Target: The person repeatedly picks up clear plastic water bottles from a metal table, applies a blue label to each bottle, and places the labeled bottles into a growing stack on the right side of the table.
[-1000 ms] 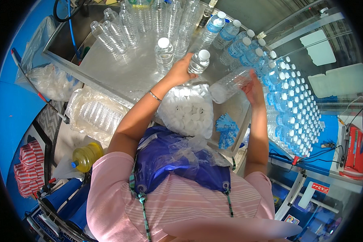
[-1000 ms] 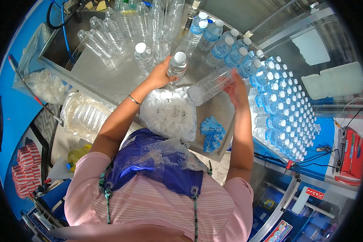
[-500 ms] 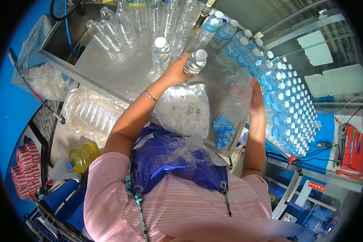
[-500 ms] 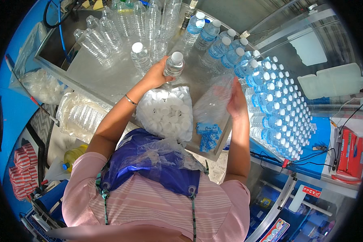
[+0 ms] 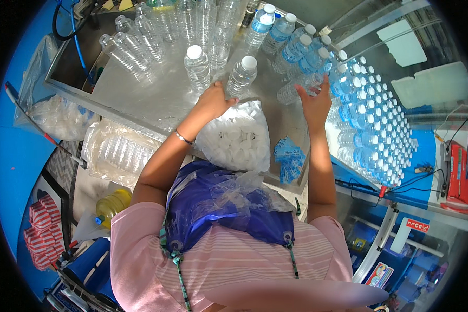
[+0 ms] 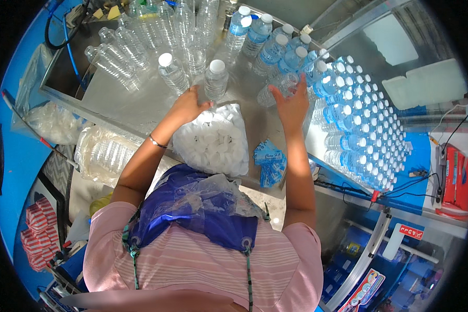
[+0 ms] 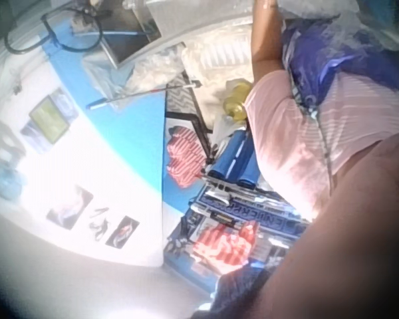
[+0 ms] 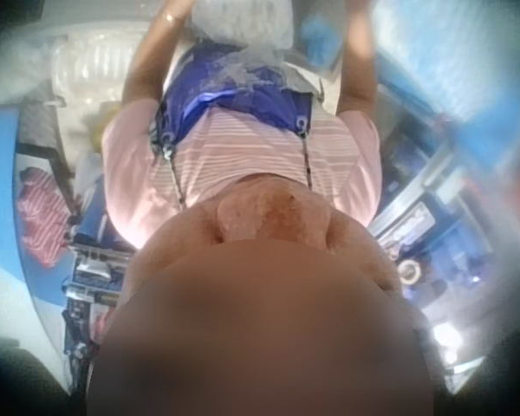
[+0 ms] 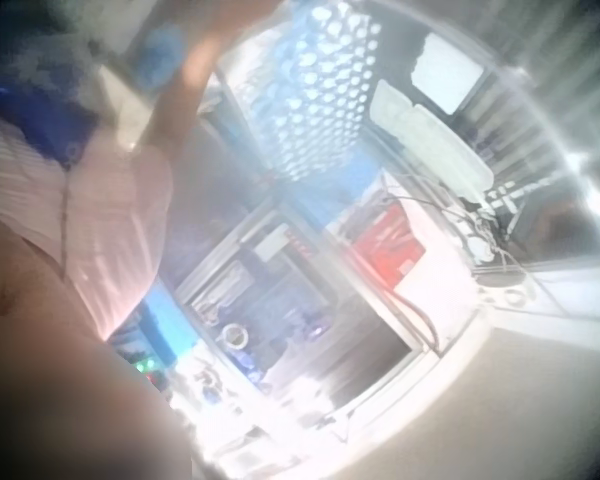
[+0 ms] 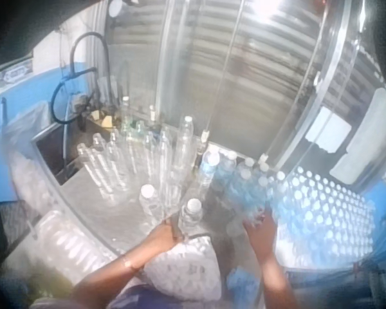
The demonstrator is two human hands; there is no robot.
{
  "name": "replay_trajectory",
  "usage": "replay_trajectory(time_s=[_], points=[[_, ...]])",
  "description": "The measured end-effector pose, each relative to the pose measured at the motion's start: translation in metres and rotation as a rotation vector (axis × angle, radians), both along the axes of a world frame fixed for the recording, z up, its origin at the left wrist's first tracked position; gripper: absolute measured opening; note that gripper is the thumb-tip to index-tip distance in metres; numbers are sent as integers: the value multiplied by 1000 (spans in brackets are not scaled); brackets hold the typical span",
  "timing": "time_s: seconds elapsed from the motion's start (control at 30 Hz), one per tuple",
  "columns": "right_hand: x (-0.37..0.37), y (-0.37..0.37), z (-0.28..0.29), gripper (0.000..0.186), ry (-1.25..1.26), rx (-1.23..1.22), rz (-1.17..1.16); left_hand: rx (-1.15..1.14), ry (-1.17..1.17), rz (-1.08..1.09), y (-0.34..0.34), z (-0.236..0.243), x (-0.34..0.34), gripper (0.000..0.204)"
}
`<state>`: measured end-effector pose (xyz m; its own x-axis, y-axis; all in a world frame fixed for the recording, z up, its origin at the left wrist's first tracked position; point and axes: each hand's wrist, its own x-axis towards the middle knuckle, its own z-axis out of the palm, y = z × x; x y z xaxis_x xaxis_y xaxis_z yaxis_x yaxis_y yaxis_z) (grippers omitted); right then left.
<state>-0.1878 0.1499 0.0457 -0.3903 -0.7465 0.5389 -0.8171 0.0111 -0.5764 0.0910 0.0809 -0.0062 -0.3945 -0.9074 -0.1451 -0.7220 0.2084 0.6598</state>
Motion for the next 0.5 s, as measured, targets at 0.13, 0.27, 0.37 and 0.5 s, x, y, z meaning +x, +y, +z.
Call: replay_trajectory(time_s=[0.13, 0.27, 0.37, 0.5], points=[[-5, 36, -18, 59, -32, 50, -58, 140, 63, -93, 15, -5, 11, 71], [-19, 106, -50, 30, 102, 726, 371, 77, 205, -97, 26, -10, 9, 62], [-24, 133, -74, 21, 290, 612, 552, -45, 139, -111, 31, -2, 1, 55], [-22, 135, -86, 13, 207, 487, 427, -239, 157, -180, 41, 25, -8, 47]])
